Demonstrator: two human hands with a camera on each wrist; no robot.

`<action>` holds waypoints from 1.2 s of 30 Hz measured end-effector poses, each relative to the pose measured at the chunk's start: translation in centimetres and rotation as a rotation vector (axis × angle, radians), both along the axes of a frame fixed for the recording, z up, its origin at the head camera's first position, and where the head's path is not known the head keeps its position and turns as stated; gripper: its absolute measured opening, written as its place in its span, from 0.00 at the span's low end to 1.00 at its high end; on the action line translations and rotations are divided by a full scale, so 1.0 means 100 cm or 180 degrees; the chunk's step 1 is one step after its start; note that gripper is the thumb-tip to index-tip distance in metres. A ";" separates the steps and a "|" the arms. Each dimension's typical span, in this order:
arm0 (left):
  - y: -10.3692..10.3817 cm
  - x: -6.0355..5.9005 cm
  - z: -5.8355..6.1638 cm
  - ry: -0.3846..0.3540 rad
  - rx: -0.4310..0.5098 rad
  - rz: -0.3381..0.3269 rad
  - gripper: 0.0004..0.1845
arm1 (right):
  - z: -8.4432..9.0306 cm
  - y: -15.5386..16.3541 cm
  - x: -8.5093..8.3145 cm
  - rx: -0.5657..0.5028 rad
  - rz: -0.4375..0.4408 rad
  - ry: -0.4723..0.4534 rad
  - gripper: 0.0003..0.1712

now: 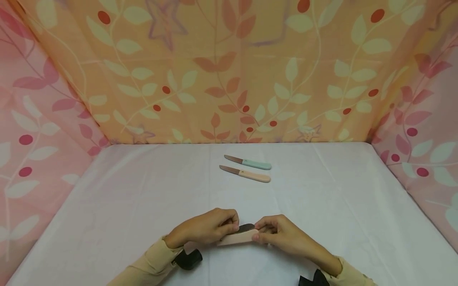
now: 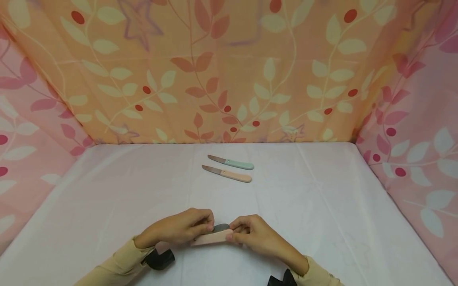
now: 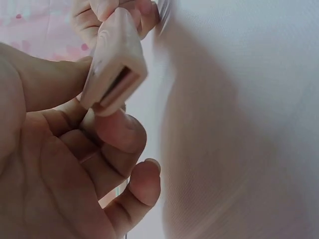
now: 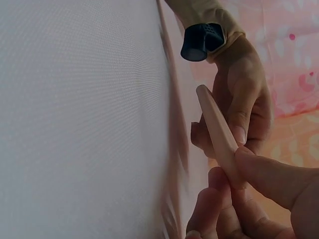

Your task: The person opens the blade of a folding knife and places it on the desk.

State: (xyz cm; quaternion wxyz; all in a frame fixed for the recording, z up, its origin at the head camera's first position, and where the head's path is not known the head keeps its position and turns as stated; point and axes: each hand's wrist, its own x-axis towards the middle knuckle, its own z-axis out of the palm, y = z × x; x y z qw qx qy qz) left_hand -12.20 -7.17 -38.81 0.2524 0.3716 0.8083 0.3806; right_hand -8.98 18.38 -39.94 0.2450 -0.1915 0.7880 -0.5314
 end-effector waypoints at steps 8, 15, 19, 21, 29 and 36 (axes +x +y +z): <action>-0.003 -0.002 0.001 -0.0001 0.0189 0.0142 0.08 | -0.001 0.002 -0.002 -0.0060 -0.0029 0.0049 0.16; -0.004 -0.003 0.000 0.0017 0.0241 0.0291 0.08 | -0.001 0.002 -0.004 -0.0029 -0.0083 0.0048 0.17; -0.004 -0.006 -0.003 0.0043 0.0248 0.0420 0.07 | -0.002 0.002 -0.005 0.0007 -0.0154 0.0050 0.17; -0.004 -0.006 -0.004 -0.0012 0.0249 0.0443 0.07 | -0.002 0.003 -0.005 0.0023 -0.0183 0.0052 0.17; -0.004 -0.007 -0.003 -0.0367 0.0361 0.0505 0.08 | -0.002 0.003 -0.004 0.0035 -0.0175 0.0108 0.16; -0.001 -0.005 -0.003 -0.0326 0.0447 0.0500 0.08 | 0.000 0.000 -0.003 -0.0025 -0.0094 0.0050 0.16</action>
